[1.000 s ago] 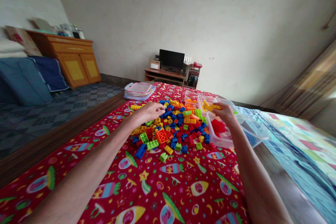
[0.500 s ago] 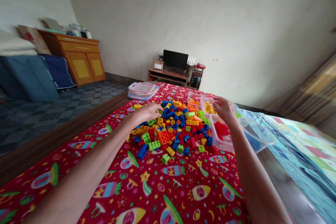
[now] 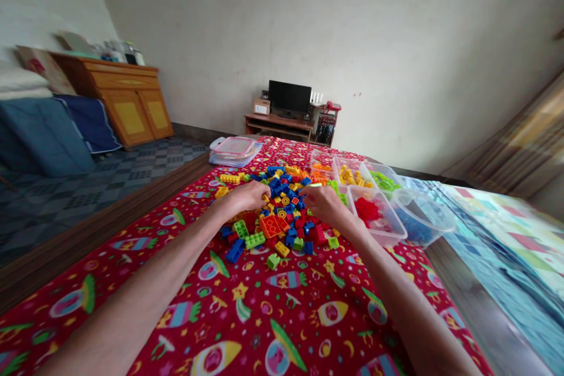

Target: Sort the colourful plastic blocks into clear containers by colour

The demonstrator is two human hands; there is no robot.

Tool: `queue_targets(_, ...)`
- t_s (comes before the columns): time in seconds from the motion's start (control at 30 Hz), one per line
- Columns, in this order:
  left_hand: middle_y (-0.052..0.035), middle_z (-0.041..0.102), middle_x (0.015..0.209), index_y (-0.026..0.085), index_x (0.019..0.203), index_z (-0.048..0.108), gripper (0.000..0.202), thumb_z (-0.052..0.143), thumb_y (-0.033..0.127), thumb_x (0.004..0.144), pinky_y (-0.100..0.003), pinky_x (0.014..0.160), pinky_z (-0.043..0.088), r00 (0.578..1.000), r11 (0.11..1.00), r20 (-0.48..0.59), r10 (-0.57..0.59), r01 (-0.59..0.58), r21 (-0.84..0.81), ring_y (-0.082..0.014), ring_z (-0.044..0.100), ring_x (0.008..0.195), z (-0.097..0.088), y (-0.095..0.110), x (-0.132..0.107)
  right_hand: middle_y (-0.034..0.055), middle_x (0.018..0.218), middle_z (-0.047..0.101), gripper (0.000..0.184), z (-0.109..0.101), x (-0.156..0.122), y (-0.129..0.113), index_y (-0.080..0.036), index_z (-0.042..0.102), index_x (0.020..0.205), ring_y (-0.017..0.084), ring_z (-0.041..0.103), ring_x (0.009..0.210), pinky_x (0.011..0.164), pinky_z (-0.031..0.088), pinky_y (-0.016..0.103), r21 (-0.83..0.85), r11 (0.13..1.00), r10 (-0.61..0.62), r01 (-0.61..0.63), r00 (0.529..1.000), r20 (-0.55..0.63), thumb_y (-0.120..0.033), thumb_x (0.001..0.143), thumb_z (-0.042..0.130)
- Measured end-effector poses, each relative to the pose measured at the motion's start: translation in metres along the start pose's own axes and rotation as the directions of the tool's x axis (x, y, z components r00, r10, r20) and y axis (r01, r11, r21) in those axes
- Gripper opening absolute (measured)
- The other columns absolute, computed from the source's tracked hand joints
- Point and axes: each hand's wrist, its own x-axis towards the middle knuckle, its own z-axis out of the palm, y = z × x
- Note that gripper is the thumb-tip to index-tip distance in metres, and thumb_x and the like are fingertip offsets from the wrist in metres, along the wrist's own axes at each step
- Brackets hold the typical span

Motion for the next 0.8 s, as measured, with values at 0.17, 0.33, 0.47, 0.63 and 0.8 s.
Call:
queue_targets(0.17, -0.0025, 0.071, 0.084, 0.021, 0.088, 0.067, 0.022, 0.053, 0.015, 0.072, -0.022, 0.063, 0.042, 0.998, 1.0, -0.055, -0.007, 0.009, 0.022, -0.0175, 0.063, 0.077, -0.007, 0.002, -0.002, 0.0078, 0.089, 0.07, 0.025, 0.033, 0.001, -0.016, -0.017, 0.068, 0.092, 0.016, 0.062, 0.081, 0.07, 0.041, 0.023, 0.06, 0.97, -0.239, 0.235, 0.968, 0.079, -0.008, 0.083, 0.046)
queue_targets(0.33, -0.0026, 0.071, 0.083, 0.018, 0.088, 0.066, 0.022, 0.054, 0.014, 0.07, -0.022, 0.059, 0.04, 0.998, 0.997, 0.016, -0.058, 0.057, 0.057, -0.017, 0.062, 0.072, -0.008, 0.0, -0.003, 0.0093, 0.096, 0.068, 0.03, 0.053, 0.001, -0.02, -0.014, 0.066, 0.091, 0.016, 0.06, 0.09, 0.083, 0.041, 0.026, 0.022, 0.934, -0.355, 0.357, 0.918, 0.176, 0.002, 0.079, 0.044)
queue_targets(0.47, -0.0037, 0.072, 0.093, 0.019, 0.091, 0.069, 0.025, 0.056, 0.013, 0.071, -0.02, 0.065, 0.042, 0.996, 0.998, 0.085, -0.028, 0.022, 0.066, -0.0169, 0.064, 0.082, -0.005, -0.002, -0.003, 0.0083, 0.09, 0.068, 0.025, 0.049, -0.001, -0.02, -0.015, 0.065, 0.087, 0.016, 0.06, 0.086, 0.079, 0.041, 0.025, -0.071, 0.951, -0.278, 0.3, 0.935, 0.219, -0.002, 0.083, 0.044)
queue_targets(0.63, -0.0018, 0.073, 0.097, 0.023, 0.096, 0.071, 0.027, 0.059, 0.017, 0.072, -0.019, 0.072, 0.044, 0.998, 0.999, 0.062, 0.028, -0.03, 0.033, -0.0167, 0.065, 0.088, 0.0, -0.002, -0.002, 0.0092, 0.084, 0.067, 0.02, 0.048, -0.006, -0.019, -0.015, 0.065, 0.09, 0.017, 0.059, 0.081, 0.076, 0.041, 0.025, -0.14, 0.953, -0.243, 0.27, 0.953, 0.18, -0.008, 0.085, 0.047)
queue_targets(0.8, 0.0002, 0.075, 0.087, 0.024, 0.087, 0.073, 0.021, 0.061, 0.02, 0.07, -0.018, 0.067, 0.043, 0.999, 0.997, 0.025, 0.046, -0.044, -0.06, -0.0156, 0.065, 0.081, 0.0, 0.003, -0.001, 0.0084, 0.079, 0.065, 0.015, 0.055, -0.004, -0.008, -0.014, 0.065, 0.083, 0.016, 0.056, 0.077, 0.074, 0.039, 0.026, -0.129, 0.955, -0.258, 0.269, 0.962, 0.095, -0.01, 0.081, 0.05)
